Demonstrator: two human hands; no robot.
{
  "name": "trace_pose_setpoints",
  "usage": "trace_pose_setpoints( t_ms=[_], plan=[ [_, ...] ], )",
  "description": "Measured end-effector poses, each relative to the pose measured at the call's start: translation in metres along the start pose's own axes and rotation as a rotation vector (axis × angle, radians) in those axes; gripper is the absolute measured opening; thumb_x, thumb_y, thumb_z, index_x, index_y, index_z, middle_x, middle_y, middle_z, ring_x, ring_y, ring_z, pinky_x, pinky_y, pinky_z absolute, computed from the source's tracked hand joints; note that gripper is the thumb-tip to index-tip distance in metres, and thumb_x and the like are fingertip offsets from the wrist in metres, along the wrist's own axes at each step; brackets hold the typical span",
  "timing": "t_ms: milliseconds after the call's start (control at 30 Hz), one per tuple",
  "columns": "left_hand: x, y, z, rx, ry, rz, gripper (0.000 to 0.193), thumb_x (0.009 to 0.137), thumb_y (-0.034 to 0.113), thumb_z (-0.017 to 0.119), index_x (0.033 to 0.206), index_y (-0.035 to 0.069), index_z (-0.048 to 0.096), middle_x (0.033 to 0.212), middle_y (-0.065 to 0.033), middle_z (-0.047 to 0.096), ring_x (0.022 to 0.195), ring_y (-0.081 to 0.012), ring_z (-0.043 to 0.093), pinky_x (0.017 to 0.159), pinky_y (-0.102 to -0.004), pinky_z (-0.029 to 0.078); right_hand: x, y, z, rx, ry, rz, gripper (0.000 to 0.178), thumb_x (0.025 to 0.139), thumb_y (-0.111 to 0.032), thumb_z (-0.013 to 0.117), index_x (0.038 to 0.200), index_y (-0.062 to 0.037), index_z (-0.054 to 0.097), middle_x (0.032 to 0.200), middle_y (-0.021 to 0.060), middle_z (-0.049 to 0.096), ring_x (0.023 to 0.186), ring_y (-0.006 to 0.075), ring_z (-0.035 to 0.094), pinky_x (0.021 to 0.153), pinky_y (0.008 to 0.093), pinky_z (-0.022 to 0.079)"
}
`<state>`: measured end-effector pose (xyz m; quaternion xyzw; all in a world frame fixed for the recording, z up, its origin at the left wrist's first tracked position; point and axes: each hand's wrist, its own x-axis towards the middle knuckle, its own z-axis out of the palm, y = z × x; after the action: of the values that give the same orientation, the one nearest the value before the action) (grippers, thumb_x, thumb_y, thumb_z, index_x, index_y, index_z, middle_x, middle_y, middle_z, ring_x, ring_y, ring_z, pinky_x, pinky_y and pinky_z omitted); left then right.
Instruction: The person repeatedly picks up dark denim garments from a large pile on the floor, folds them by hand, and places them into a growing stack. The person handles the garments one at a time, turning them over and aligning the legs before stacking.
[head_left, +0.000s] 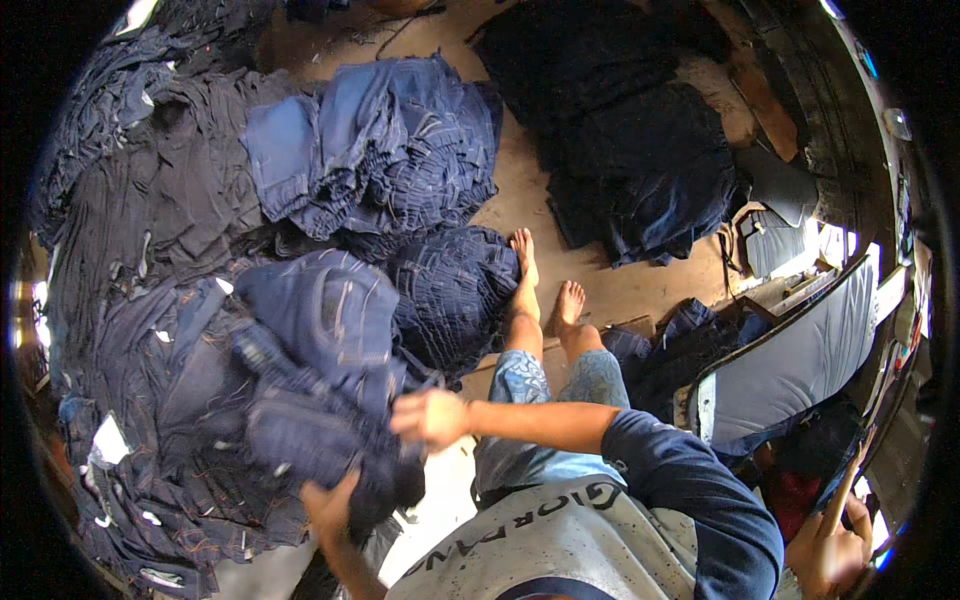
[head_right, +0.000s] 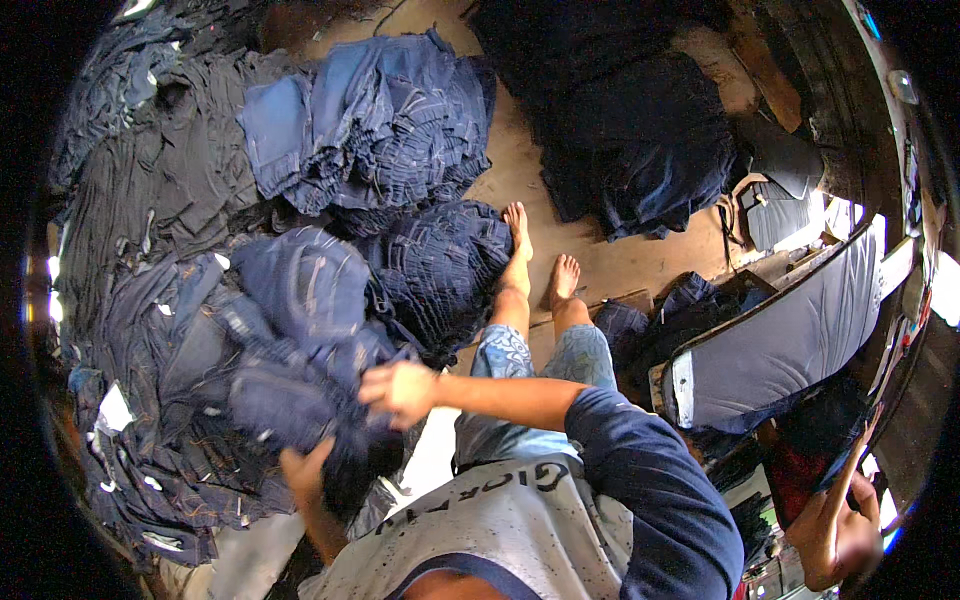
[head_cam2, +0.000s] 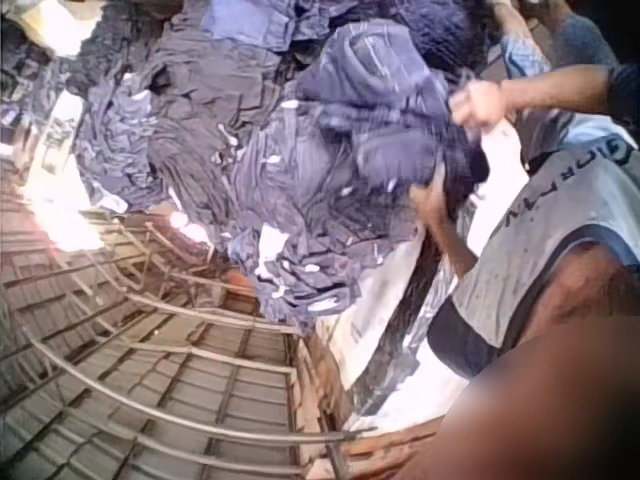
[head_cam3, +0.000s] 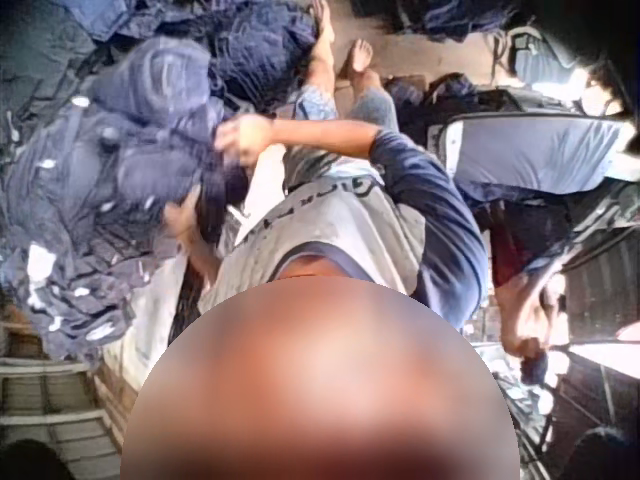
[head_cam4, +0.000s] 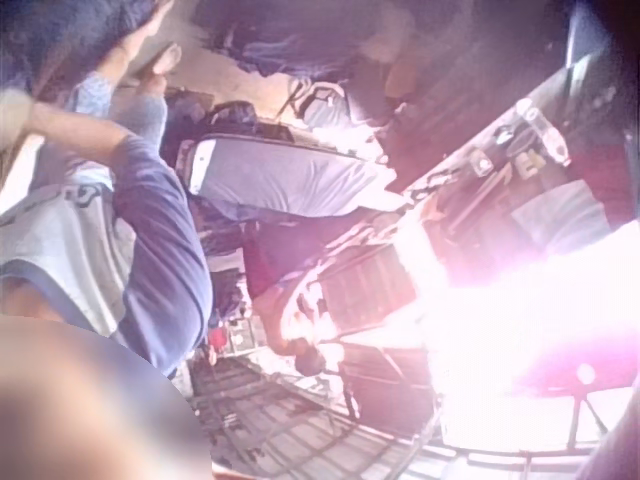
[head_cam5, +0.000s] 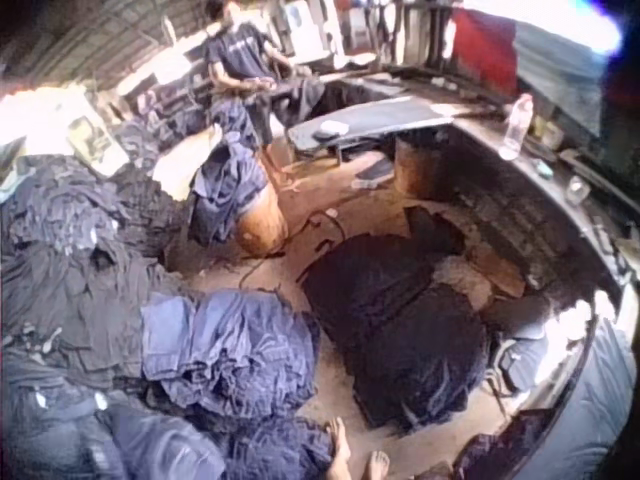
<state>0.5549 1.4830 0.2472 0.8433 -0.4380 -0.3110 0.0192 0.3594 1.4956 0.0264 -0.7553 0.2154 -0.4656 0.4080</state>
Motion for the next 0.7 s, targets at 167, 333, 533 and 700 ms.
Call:
trace_pose_setpoints(
  t_ms=[167, 333, 533, 700],
  plan=[
    [0.156, -0.108, 0.272, 0.696, 0.041, -0.344, 0.068, 0.064, 0.054, 0.081, 0.098, -0.004, 0.07, 0.111, -0.026, 0.066, 0.103, -0.0387, 0.065, 0.09, -0.0444, 0.052, -0.138, 0.101, 0.024, -0.313, -0.652, 1.103, 0.036, 0.081, -0.014, 0.063, 0.116, -0.0164, 0.069, 0.145, 0.0084, 0.045, 0.134, 0.0319, 0.042, 0.106, 0.0448, 0.038],
    [0.283, -0.189, 0.434, 0.676, -0.382, -0.333, 0.087, 0.081, 0.052, 0.068, 0.136, -0.01, 0.044, 0.139, -0.0295, 0.047, 0.128, -0.0405, 0.048, 0.108, -0.0413, 0.038, -0.27, 0.13, -0.035, -0.281, -0.047, 1.341, 0.032, 0.072, -0.02, 0.069, 0.102, -0.0079, 0.068, 0.103, 0.0161, 0.066, 0.102, 0.0345, 0.062, 0.087, 0.0433, 0.05],
    [0.276, -0.22, 0.383, 0.414, -0.566, -0.405, 0.099, 0.077, 0.043, 0.074, 0.148, -0.005, 0.023, 0.153, -0.0252, 0.03, 0.137, -0.0392, 0.037, 0.11, -0.0497, 0.034, -0.291, 0.151, -0.082, -0.109, 0.419, 1.879, 0.029, 0.075, -0.013, 0.065, 0.103, -0.0062, 0.07, 0.099, 0.0178, 0.071, 0.093, 0.0307, 0.07, 0.084, 0.0386, 0.054],
    [0.267, -0.171, 0.324, 0.466, -0.817, -0.482, 0.071, 0.079, 0.038, 0.074, 0.135, 0.0, 0.052, 0.116, -0.023, 0.066, 0.11, -0.0323, 0.063, 0.086, -0.0468, 0.052, -0.26, 0.174, -0.129, 0.044, 0.393, 1.743, 0.03, 0.077, -0.014, 0.064, 0.105, -0.0057, 0.07, 0.099, 0.0174, 0.071, 0.092, 0.0292, 0.07, 0.085, 0.0379, 0.054]
  ],
)
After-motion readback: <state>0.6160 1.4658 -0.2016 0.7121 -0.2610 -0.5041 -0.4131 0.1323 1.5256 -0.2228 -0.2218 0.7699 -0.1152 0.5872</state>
